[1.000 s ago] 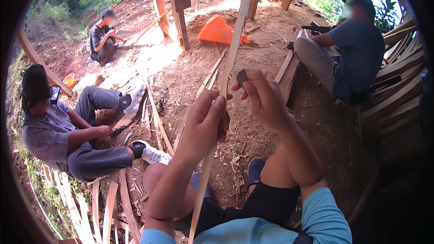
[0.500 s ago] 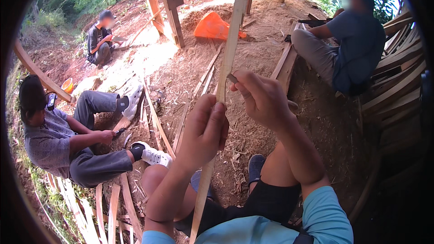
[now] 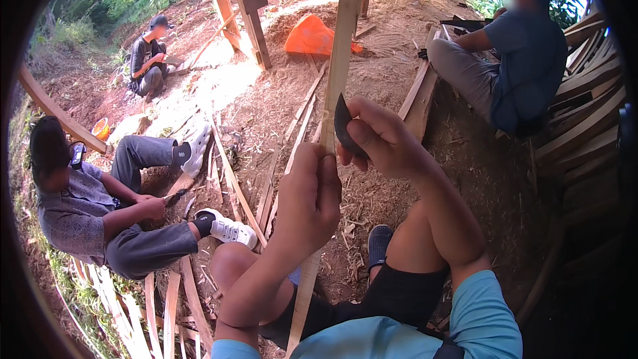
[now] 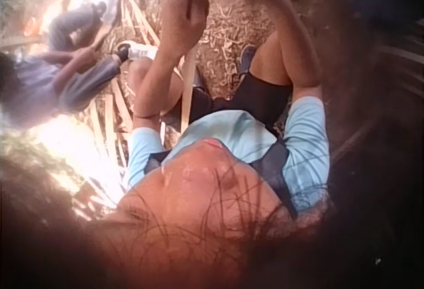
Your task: The person sits on the ground and uses a small knife to shave thin strips off a long, thin piece of wood. They hold the wood vertically and repeatedly scrape the blade along its length to remove thin layers.
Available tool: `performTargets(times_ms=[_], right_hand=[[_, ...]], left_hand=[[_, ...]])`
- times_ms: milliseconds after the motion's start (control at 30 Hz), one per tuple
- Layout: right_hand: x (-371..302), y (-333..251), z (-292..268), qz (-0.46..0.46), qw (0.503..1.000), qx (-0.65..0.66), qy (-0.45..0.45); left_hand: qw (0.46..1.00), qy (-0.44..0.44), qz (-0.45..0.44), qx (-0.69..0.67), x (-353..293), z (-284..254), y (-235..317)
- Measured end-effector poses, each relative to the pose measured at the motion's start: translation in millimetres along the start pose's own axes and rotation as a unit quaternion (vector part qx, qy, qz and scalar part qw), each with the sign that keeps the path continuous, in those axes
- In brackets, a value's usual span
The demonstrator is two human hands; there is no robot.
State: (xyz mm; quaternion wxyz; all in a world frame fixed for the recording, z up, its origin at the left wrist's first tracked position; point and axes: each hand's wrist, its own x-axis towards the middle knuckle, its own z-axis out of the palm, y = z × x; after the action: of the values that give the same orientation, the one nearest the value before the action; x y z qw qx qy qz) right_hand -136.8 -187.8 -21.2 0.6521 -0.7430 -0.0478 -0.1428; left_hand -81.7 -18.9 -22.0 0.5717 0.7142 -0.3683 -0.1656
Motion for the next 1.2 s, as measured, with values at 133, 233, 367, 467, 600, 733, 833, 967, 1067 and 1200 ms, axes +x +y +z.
performTargets(times_ms=[133, 233, 367, 467, 600, 733, 833, 967, 1067, 1200], right_hand=[[-5.4, 1.8, -4.3, 0.016, 0.994, 0.108, -0.016], [-2.3, 19.6, 6.1, -0.065, 0.989, 0.122, 0.051], [-2.1, 18.1, 23.1, -0.031, 0.987, -0.075, 0.136], [-2.7, 12.3, 25.5, -0.009, 0.986, -0.056, 0.154], [-12.4, 6.9, 31.1, -0.049, 0.959, -0.258, 0.109], [-13.0, 19.8, 40.0, -0.077, 0.98, -0.166, 0.083], [-10.9, 20.3, 45.0, -0.127, 0.978, -0.114, 0.118], [-8.5, 8.8, 40.2, -0.099, 0.973, -0.192, 0.081], [-7.6, 10.8, 40.0, -0.122, 0.969, -0.196, 0.089], [-6.8, 10.3, 41.1, -0.151, 0.966, -0.18, 0.105]], left_hand=[[0.998, -0.023, -0.025, -0.059, -0.6, -0.2, 6.0], [0.998, -0.002, -0.027, -0.058, 0.7, -0.2, -1.6], [0.996, -0.01, -0.045, -0.073, 0.7, 0.4, -3.6], [0.978, -0.023, -0.111, -0.172, 5.4, -10.7, 3.6], [0.948, -0.023, -0.147, -0.281, 14.1, -34.6, 6.2], [0.944, -0.04, -0.133, -0.299, 15.6, -39.1, -1.3], [0.942, -0.036, -0.115, -0.312, 15.0, -36.4, -2.5], [0.943, -0.012, -0.109, -0.314, 14.6, -36.6, -0.7], [0.947, -0.017, -0.107, -0.302, 14.1, -37.8, -3.0], [0.951, 0.018, -0.107, -0.288, 14.7, -31.0, -1.9]])
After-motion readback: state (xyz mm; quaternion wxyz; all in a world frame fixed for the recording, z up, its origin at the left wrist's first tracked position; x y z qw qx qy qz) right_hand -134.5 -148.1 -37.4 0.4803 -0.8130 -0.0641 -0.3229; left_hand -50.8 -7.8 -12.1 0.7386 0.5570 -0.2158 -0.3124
